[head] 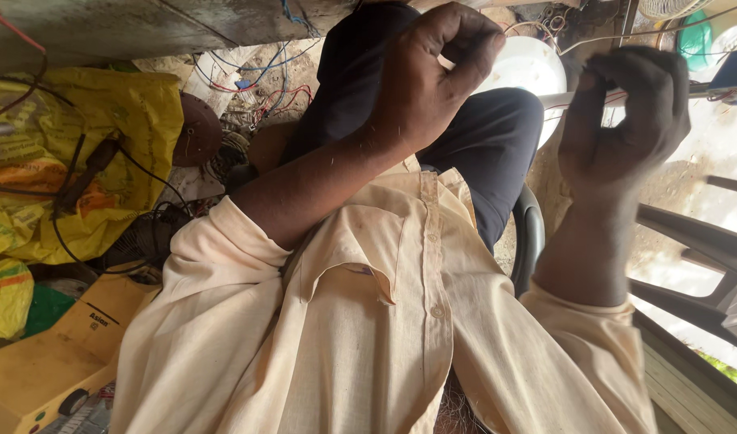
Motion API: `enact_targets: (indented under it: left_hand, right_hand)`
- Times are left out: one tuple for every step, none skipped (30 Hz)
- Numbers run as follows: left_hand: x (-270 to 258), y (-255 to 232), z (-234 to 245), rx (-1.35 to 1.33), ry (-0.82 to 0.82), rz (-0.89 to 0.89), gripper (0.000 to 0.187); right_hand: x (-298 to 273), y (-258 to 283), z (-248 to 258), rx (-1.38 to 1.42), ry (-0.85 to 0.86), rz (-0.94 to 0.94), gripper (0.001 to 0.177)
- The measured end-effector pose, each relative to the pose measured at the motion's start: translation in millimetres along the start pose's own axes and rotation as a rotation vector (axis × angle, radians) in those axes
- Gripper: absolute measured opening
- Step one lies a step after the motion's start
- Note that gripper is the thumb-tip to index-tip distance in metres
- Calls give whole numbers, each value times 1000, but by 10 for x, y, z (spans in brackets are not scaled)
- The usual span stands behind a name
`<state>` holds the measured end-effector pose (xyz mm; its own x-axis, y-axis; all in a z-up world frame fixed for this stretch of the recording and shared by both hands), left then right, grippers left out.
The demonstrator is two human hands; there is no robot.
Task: The person is working on electrical components, specifically handling wires and a motor part. They strip the insulation from a blue wire and appear to be preparing it for connection.
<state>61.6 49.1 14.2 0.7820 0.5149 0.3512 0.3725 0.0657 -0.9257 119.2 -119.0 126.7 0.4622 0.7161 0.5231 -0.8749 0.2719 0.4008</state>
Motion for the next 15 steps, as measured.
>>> enact_targets:
  left_hand:
    - [3,-68,33,45,-13,-39,6]
    - [7,-139,65,89,-26,-78,5]
    - [8,-208,91,133,-41,-115,4]
    - [24,-269,114,176,-59,-156,4]
    - [59,-322,132,219,-76,-199,5]
    - [78,-378,147,263,-94,-242,5]
    - [89,-405,160,276,-101,-249,5]
    - [103,-427,170,289,-108,-256,5]
    - [106,-444,170,300,-112,-261,5]
    - [116,-414,160,273,-99,-215,8]
    - [119,-387,144,243,-82,-169,11]
    - [125,-357,123,213,-64,-123,13]
    - [120,-403,97,216,-71,-166,19]
    - [120,-443,58,218,-77,-208,25]
    - [117,-474,17,222,-87,-249,30]
  right_hand:
    - [82,57,-23,-34,33,43,17]
    - [158,119,-46,-66,64,87,19]
    - [235,187,-74,-110,101,144,23]
    - [305,253,-93,-122,123,190,26]
    - [375,316,-109,-133,142,239,29]
    - [435,374,-122,-112,148,277,32]
    - [478,421,-116,-103,147,298,32]
    - [513,451,-107,-93,145,318,33]
    - [520,457,-80,-95,137,320,31]
    - [524,414,-58,-55,124,289,29]
    - [511,358,-30,-17,108,256,28]
    - [498,253,-3,61,86,190,27]
    - [455,159,31,84,65,141,25]
    - [404,60,62,108,44,92,24]
    - [331,-3,107,78,25,61,22]
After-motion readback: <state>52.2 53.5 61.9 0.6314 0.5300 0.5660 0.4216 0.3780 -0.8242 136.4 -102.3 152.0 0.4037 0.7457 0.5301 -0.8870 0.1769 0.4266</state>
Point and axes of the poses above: each hand's wrist, its own x-axis towards the middle knuckle, its own z-axis out of the back of the hand, y = z × x, the point moved 9 cm from there along x, towards the middle knuckle, and after that the axes turned 6 degrees about x, right-handed, at the moved point
